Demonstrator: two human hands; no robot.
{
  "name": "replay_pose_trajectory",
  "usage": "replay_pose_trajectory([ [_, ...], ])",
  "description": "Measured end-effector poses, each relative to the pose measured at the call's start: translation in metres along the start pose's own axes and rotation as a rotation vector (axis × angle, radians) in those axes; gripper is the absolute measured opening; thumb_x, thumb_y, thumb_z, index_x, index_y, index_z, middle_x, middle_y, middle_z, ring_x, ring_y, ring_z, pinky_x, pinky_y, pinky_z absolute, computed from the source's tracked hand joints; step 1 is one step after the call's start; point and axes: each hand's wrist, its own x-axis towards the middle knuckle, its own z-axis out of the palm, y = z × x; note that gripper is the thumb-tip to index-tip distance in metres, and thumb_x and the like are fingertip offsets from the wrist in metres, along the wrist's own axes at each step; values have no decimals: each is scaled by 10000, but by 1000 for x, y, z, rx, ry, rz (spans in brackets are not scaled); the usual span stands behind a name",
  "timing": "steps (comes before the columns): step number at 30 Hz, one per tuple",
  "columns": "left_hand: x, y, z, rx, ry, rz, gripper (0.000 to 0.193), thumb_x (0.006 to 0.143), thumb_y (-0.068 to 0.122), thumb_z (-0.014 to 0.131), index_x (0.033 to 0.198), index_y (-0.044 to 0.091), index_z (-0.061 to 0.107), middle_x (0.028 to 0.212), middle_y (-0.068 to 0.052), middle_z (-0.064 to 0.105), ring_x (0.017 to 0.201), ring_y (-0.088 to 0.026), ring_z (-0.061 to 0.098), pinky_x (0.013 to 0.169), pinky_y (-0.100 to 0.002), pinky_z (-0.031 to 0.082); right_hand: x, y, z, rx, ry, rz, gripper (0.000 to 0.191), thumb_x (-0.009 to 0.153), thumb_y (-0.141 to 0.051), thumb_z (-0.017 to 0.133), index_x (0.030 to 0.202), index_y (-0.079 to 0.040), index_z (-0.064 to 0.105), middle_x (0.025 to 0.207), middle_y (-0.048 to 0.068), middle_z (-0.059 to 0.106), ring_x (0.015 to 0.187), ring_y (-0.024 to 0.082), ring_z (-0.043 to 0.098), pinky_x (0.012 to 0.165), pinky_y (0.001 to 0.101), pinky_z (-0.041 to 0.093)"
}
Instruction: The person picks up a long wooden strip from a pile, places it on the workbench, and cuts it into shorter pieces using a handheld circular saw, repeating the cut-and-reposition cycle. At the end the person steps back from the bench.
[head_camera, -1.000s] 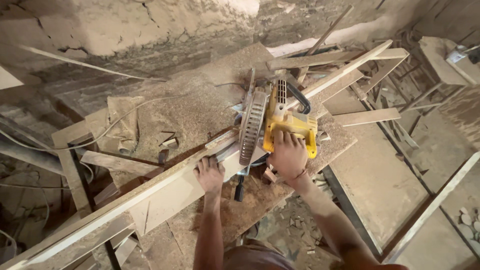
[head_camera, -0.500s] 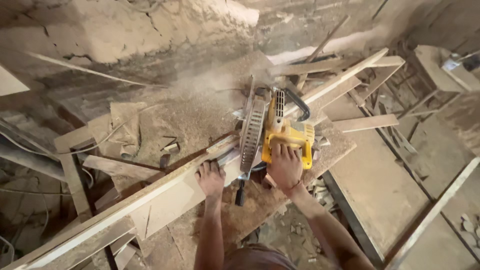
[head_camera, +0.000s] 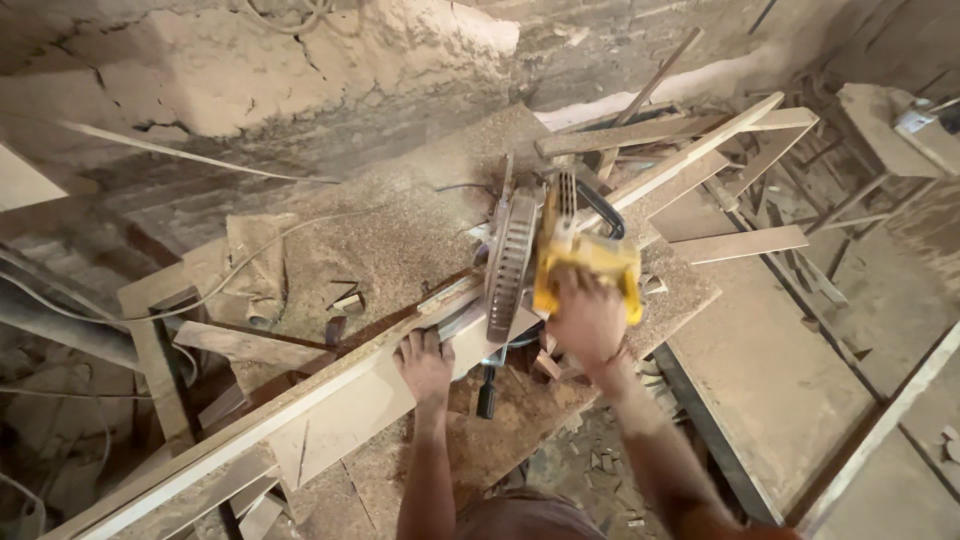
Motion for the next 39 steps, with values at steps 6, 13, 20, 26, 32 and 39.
replay_pose_trajectory([
  [6,-6,-2,4,-156,-215,55,427,845,414,692,1157,123,679,1169,-110,679,1088,-333,621,980,-518,463,113,18,-71,-146,-45,-26,236,803,-301,711,959,-125,727,675,96,676,570,249,676,537,395,545],
  [13,-19,1,-7,-364,-345,197,451,852,381,754,1212,120,684,1167,-112,729,995,-325,693,880,-498,573,189,38,-104,-148,-118,-56,284,694,-293,737,950,-174,766,772,162,724,701,358,717,675,488,579],
  [20,12,-16,-10,-389,-521,-490,394,1073,463,458,1213,137,630,951,-122,786,638,-276,739,557,-384,551,194,48,-97,-162,-103,-68,257,676,-279,738,893,-145,763,798,181,723,764,400,713,691,508,567],
  [26,1,-23,-23,-110,128,-104,368,1019,405,577,1083,49,643,842,-154,705,738,-316,708,548,-409,589,192,48,-97,-131,-47,-109,293,641,-264,742,913,-158,769,809,170,727,766,396,710,683,512,562],
  [32,-5,-20,-9,-266,-123,-275,309,1065,446,549,1051,144,614,904,-132,754,698,-335,741,615,-447,602,192,50,-97,-131,-80,-105,276,680,-275,741,927,-156,770,805,158,729,775,375,719,697,497,573],
  [39,5,-20,-16,-32,-307,-361,447,996,531,592,1169,119,590,916,-159,735,765,-386,723,643,-527,567,190,52,-95,-116,-9,-159,309,652,-307,771,927,-166,784,776,164,722,734,383,711,641,504,566],
])
